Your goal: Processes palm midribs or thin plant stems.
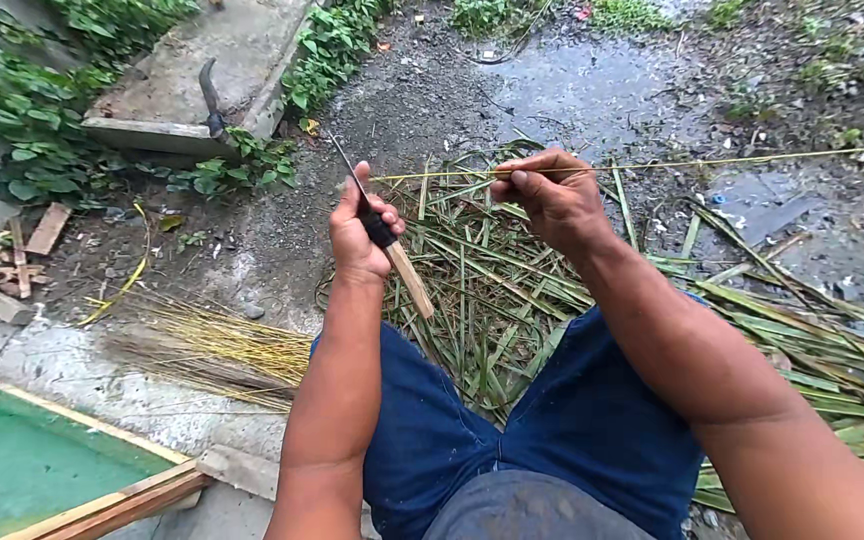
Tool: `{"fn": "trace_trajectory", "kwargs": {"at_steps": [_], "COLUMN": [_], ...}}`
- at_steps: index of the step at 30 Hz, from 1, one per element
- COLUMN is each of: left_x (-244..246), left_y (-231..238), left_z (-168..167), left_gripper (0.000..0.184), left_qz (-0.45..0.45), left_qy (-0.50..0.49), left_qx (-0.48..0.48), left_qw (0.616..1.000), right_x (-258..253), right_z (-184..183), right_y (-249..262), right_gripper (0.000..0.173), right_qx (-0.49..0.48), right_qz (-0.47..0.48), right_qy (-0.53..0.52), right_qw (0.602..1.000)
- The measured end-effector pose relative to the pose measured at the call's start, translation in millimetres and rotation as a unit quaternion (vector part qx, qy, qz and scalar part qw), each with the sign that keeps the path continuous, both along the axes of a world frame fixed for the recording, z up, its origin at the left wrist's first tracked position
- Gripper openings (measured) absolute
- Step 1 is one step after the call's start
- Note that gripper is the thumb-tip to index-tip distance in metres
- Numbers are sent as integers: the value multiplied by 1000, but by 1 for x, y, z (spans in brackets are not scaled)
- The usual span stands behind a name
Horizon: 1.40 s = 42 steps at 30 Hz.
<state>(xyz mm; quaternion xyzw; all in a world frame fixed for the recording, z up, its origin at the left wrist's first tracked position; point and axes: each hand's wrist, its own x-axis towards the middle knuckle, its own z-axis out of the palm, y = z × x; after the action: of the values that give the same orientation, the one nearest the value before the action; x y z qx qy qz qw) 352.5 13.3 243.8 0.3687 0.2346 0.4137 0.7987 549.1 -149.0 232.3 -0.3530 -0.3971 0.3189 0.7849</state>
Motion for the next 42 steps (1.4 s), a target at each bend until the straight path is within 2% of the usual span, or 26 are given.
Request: {"fn": "trace_trajectory", "kwargs": {"at_steps": [2, 6, 9, 12, 16, 18, 21, 24, 28, 30, 36, 39, 42], "left_x": [4, 20, 23, 15, -4, -5, 8, 22, 25, 19, -8, -8, -5], "left_y": [-13, -53, -58, -33, 13, 7, -28, -58, -57, -41, 11, -2, -18], "left_z": [1, -4, -6, -8, -3, 0, -5, -4, -5, -7, -11, -10, -11], "left_gripper": [43, 41, 38, 40, 42, 42, 45, 40, 40, 41, 41, 42, 39], "left_qz": [-12, -167, -212, -176, -5, 16, -77, -178, -212, -187, 20, 19, 11], "left_qy": [16, 52, 35, 1, -6, 14, 66, 68, 46, 46, 89, 130, 186], "left_qx": [14, 77, 68, 64, -1, 5, 62, 83, 63, 52, -13, 14, 76], "left_qw": [1000, 982, 974, 982, 1000, 1000, 993, 978, 974, 980, 996, 991, 980], "right_x": [-2, -19, -28, -17, 12, 17, 7, -13, -22, -14, 22, 21, 16], "right_z": [-1, -9, -11, -7, 6, 5, -2, -5, -3, -2, 9, 7, 5], "right_y": [2, 12, 14, 11, -3, -6, -1, 6, 6, 3, -16, -15, -11], "right_gripper": [15, 17, 16, 17, 18, 17, 18, 17, 16, 15, 17, 17, 13], "right_qx": [-6, -5, 0, 21, 46, 41, 30, 12, 11, 18, 37, 11, -44], "right_qz": [-15, -13, 5, 25, -12, -33, -44, -41, -14, -4, -32, -48, -56], "right_qy": [3, -44, -88, -83, -79, -78, -95, -129, -161, -165, -121, -81, -98], "right_qw": [1000, 999, 996, 996, 996, 996, 994, 991, 987, 986, 991, 996, 993]}}
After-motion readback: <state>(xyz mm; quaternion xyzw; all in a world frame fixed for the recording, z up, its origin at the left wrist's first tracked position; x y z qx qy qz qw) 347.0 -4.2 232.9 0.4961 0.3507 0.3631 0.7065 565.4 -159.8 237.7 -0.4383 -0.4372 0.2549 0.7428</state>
